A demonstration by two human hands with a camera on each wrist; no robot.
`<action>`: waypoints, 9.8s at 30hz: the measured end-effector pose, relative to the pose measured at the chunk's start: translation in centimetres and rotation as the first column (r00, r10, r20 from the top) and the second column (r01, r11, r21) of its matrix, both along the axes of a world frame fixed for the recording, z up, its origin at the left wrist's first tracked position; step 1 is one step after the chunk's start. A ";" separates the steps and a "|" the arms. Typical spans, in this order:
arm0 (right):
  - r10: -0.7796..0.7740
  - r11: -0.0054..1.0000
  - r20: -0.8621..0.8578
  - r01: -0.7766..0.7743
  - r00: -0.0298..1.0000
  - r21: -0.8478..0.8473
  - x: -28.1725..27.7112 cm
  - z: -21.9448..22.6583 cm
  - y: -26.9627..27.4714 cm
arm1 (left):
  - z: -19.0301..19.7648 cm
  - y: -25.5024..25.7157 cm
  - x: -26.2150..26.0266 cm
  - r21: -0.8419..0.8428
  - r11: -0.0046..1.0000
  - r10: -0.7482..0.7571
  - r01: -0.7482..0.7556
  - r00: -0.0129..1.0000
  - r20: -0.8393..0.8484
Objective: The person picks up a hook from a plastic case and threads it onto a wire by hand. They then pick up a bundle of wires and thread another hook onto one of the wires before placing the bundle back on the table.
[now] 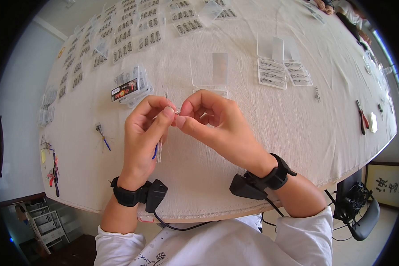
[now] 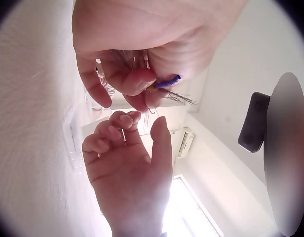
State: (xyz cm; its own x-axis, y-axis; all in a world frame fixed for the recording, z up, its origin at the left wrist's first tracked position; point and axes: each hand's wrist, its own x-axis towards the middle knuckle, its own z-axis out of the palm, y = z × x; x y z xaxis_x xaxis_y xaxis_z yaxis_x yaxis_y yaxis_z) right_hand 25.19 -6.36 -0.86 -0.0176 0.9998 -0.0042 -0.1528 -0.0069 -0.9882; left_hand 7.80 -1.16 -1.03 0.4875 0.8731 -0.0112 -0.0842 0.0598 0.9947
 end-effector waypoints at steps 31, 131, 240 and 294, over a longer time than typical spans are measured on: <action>-0.123 0.991 0.087 0.119 0.989 0.058 0.3 0.0 0.0 | 0.6 0.1 0.0 0.084 0.996 -0.017 0.028 0.991 -0.136; -0.170 0.985 0.035 0.170 0.985 0.015 0.1 0.1 -0.2 | -0.2 0.0 0.1 0.164 0.986 0.059 -0.033 0.986 -0.156; -0.136 0.959 0.416 0.014 0.899 0.284 1.2 -0.3 0.8 | 0.1 0.5 -0.4 0.231 0.972 0.038 0.041 0.945 -0.326; -0.201 0.964 0.254 0.145 0.946 0.225 1.6 -0.4 0.7 | 0.8 0.8 0.1 0.074 0.996 -0.038 0.052 0.982 -0.187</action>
State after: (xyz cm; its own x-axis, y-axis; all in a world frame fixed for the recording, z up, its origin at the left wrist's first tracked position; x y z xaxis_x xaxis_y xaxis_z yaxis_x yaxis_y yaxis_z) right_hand 26.76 -5.68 -1.30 0.1293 0.9678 0.2160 0.1407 0.1977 -0.9701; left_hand 7.86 -0.38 -0.22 0.5219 0.8521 -0.0379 0.1032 -0.0189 0.9945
